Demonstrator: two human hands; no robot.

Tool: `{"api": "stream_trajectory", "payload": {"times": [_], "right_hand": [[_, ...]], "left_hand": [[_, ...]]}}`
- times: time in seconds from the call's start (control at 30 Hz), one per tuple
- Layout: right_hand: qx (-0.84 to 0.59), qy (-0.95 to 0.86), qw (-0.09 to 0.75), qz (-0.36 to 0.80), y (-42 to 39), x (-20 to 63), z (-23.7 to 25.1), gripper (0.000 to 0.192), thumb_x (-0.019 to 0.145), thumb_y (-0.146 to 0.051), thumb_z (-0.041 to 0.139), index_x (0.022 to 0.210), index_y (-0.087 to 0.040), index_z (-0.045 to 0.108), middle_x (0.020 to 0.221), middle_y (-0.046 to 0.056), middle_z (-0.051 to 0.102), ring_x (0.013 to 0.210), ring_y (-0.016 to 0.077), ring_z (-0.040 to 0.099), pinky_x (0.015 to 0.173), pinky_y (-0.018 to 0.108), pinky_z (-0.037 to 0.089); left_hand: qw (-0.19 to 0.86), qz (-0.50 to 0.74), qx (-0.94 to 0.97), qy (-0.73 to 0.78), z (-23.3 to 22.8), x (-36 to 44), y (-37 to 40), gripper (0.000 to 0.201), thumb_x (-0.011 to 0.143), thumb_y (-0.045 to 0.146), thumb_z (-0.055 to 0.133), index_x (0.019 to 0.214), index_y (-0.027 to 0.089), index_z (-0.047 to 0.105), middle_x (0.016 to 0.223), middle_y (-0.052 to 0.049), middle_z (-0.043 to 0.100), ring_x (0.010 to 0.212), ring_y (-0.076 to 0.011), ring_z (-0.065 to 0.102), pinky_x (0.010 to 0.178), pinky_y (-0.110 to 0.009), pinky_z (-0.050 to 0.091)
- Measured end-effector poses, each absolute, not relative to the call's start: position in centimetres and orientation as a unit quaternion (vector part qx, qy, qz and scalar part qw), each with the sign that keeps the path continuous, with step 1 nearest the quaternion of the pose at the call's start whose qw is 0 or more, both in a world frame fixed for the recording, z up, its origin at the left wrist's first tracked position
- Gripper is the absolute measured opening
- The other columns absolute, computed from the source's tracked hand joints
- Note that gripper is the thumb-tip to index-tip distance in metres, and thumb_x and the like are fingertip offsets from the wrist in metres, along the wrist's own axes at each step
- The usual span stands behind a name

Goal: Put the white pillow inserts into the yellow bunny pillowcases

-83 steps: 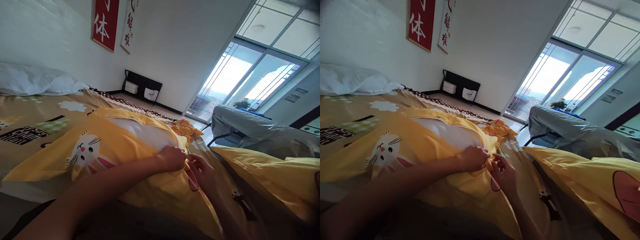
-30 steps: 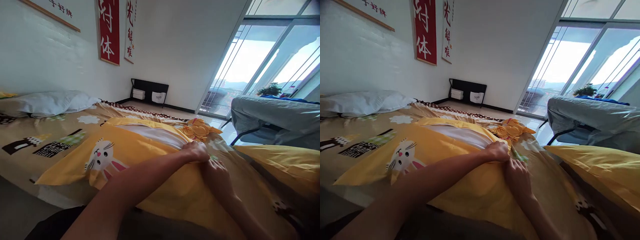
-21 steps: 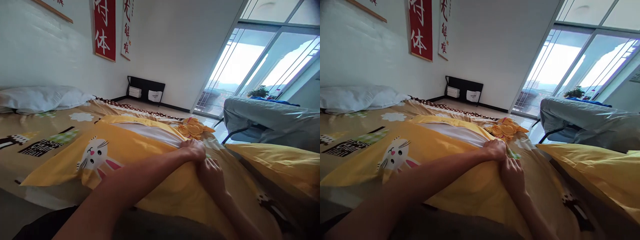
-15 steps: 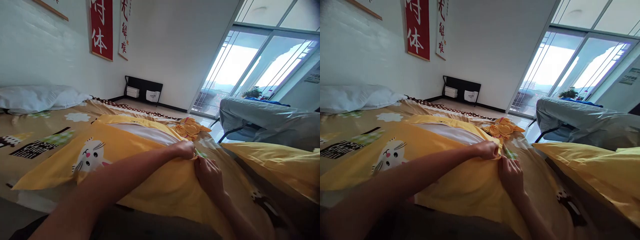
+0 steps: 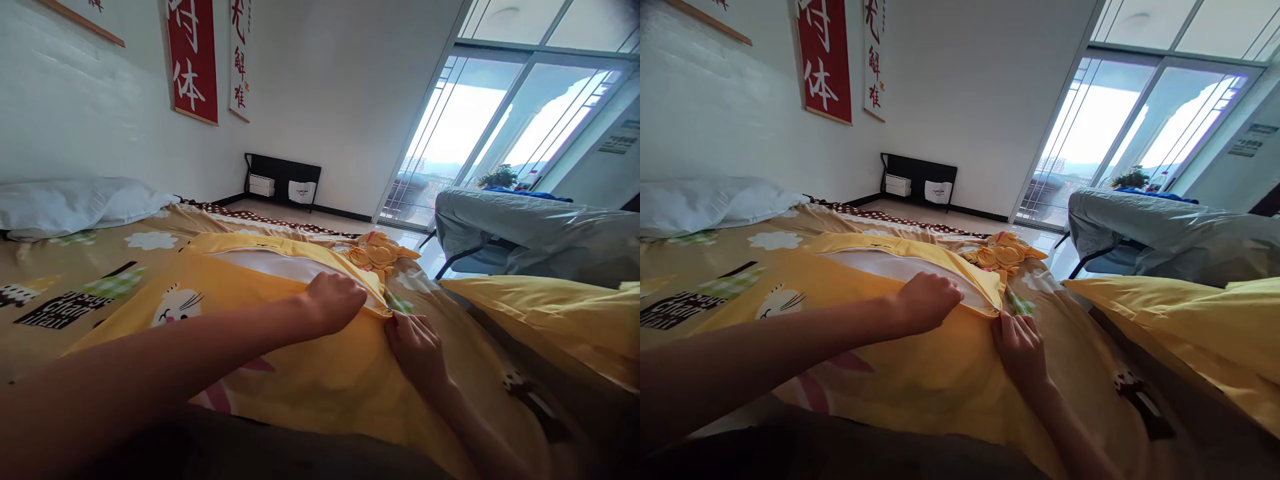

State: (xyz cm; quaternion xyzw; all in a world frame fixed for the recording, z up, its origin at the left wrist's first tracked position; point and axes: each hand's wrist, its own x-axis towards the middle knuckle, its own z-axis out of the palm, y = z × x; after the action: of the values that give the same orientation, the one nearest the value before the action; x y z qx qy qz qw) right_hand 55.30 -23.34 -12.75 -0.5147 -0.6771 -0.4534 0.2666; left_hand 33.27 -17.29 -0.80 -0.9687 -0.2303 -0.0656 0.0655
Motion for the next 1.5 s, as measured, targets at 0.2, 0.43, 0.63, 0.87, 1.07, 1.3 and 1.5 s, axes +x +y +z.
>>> {"api": "stream_trajectory", "payload": {"times": [0.2,0.43,0.63,0.87,1.07,1.3,1.5], "right_hand": [[-0.554,-0.634,0.291,-0.455,-23.3,54.5,-12.1,0.027,0.090,-0.019,0.047,0.064,-0.019,0.055,0.051,-0.001,0.058,0.049,0.0125,0.053,0.064,0.025,0.037],[-0.603,-0.583,0.308,-0.448,-23.2,54.2,-12.0,0.028,0.083,-0.022,0.048,0.056,-0.020,0.053,0.044,-0.002,0.055,0.043,0.0123,0.048,0.054,0.026,0.030],[-0.606,-0.579,0.326,-0.437,-23.1,54.0,-12.1,0.026,0.080,-0.022,0.048,0.055,-0.021,0.053,0.046,-0.002,0.057,0.043,0.0122,0.048,0.053,0.025,0.030],[-0.590,-0.588,0.336,-0.440,-23.4,53.9,-11.7,0.027,0.083,-0.022,0.048,0.056,-0.021,0.053,0.044,-0.003,0.055,0.040,0.0110,0.046,0.054,0.025,0.031],[-0.574,-0.595,0.319,-0.463,-23.6,53.7,-12.0,0.028,0.084,-0.020,0.049,0.056,-0.020,0.054,0.045,-0.004,0.056,0.042,0.0099,0.049,0.058,0.025,0.034],[-0.596,-0.583,0.294,-0.467,-22.6,53.7,-12.5,0.028,0.083,-0.019,0.048,0.056,-0.020,0.054,0.045,-0.002,0.056,0.043,0.0106,0.047,0.061,0.025,0.035],[-0.625,-0.577,0.348,-0.395,-22.3,53.9,-12.7,0.023,0.082,-0.021,0.048,0.060,-0.020,0.054,0.048,-0.002,0.057,0.044,0.0122,0.048,0.052,0.025,0.029]], "left_hand": [[0.290,-0.159,-0.943,-0.031,-3.8,30.4,-17.8,0.034,0.096,0.013,0.029,0.096,0.016,0.063,0.094,-0.011,0.064,0.083,-0.0205,0.058,0.061,-0.031,0.038],[0.258,-0.131,-0.955,-0.069,-5.7,28.5,-17.7,0.035,0.097,0.016,0.029,0.096,0.017,0.064,0.100,-0.010,0.065,0.085,-0.0189,0.058,0.061,-0.031,0.037],[0.143,-0.075,-0.973,-0.167,-4.7,28.7,-16.2,0.015,0.089,0.021,0.047,0.090,0.016,0.061,0.085,-0.008,0.069,0.075,-0.0225,0.064,0.059,-0.031,0.040],[0.131,-0.054,-0.975,-0.171,-3.9,30.0,-15.9,0.015,0.087,0.016,0.047,0.095,0.017,0.060,0.085,-0.010,0.069,0.074,-0.0252,0.067,0.059,-0.030,0.043],[0.023,-0.188,-0.950,-0.247,-4.1,30.8,-14.4,0.017,0.090,0.022,0.045,0.087,0.018,0.061,0.093,-0.007,0.063,0.085,-0.0193,0.062,0.069,-0.027,0.046],[-0.170,-0.166,-0.917,-0.321,-0.8,32.7,-12.5,0.017,0.087,0.023,0.049,0.093,0.013,0.062,0.085,-0.004,0.066,0.074,-0.0130,0.057,0.065,-0.021,0.041],[-0.096,-0.023,-0.962,-0.253,-0.3,35.2,-13.7,0.031,0.078,0.034,0.064,0.103,0.016,0.067,0.107,-0.008,0.067,0.096,-0.0207,0.061,0.074,-0.024,0.044]]}}
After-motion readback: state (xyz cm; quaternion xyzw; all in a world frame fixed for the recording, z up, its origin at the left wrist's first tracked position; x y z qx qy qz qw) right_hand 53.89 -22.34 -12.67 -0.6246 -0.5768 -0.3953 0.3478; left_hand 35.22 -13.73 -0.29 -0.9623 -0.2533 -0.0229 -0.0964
